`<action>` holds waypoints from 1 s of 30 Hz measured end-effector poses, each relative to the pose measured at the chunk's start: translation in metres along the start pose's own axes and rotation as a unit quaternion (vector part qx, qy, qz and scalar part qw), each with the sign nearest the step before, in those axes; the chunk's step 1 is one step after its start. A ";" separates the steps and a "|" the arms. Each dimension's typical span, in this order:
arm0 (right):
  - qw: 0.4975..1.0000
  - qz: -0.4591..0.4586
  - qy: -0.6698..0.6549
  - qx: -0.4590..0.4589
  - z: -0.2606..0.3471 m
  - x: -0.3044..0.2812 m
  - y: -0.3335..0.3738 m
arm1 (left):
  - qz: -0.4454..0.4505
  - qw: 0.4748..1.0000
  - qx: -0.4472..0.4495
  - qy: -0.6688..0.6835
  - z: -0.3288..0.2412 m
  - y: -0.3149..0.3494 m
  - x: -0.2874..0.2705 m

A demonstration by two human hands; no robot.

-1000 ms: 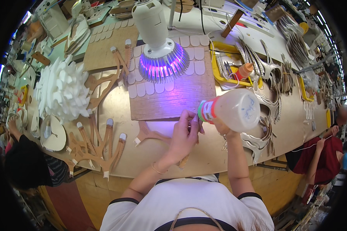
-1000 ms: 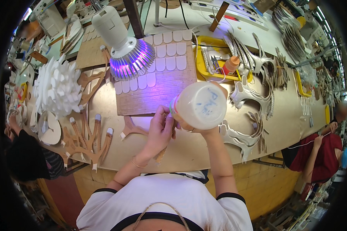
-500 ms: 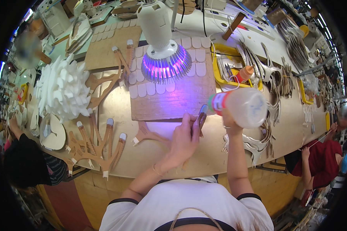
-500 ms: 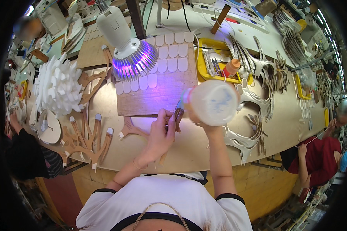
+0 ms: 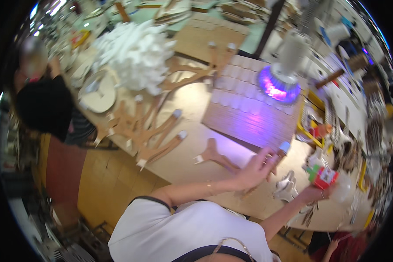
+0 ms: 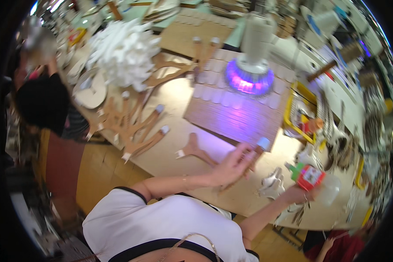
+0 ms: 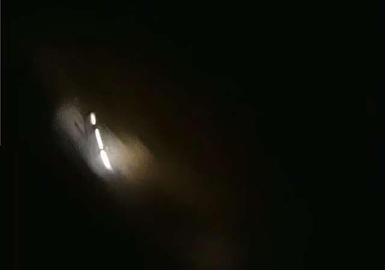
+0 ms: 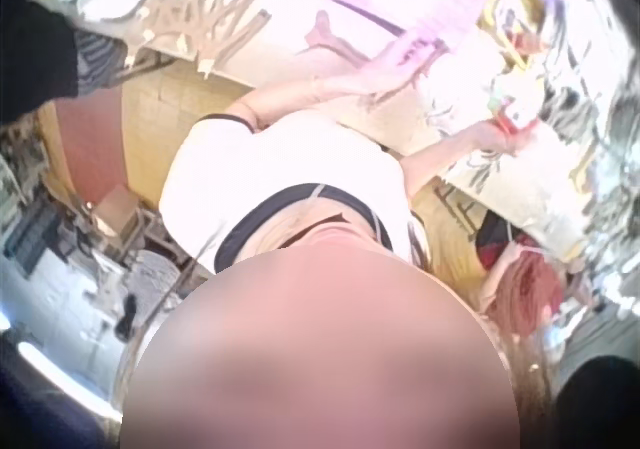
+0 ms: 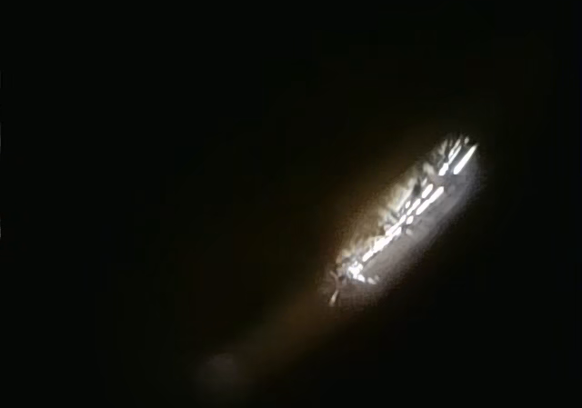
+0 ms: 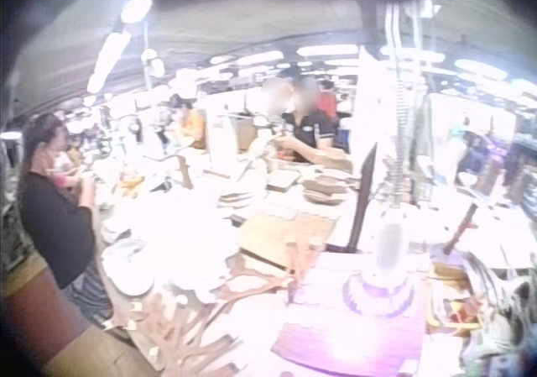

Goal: The person repeatedly picks up small wooden craft pieces, applies glue from a bottle to the edges, and places them on a work surface under a UV lamp. The person handles multiple pieces one at a time, applying glue and setting them down in a repetitive sequence.

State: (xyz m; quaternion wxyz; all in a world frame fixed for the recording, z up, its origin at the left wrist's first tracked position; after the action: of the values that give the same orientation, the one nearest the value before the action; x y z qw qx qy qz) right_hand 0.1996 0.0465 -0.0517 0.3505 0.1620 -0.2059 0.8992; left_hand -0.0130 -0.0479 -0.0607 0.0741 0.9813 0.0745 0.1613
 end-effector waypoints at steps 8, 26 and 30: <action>0.995 -0.011 0.078 -0.057 0.022 -0.022 0.001 | 0.045 0.840 0.184 -0.509 0.052 0.020 -0.010; 0.997 -0.064 0.052 0.003 0.047 -0.047 0.010 | -0.205 0.797 0.272 -0.499 -0.025 0.055 -0.056; 0.994 -0.079 0.062 0.033 0.053 -0.052 0.007 | -0.290 0.781 0.275 -0.480 -0.102 0.036 -0.128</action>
State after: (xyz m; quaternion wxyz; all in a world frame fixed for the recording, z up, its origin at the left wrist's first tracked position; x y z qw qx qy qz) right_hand 0.2393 -0.0127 -0.0304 0.4269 0.1335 -0.1405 0.8833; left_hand -0.1616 -0.0922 0.0019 -0.1290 0.8427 0.3510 -0.3872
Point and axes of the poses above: each hand's wrist, its own y-axis away from the middle knuckle, its own x-axis out of the palm, z = x × y, the point moved 1 cm from there along -y, towards the middle knuckle, and after that the axes turned 2 degrees about -z, right-handed, at the moved point
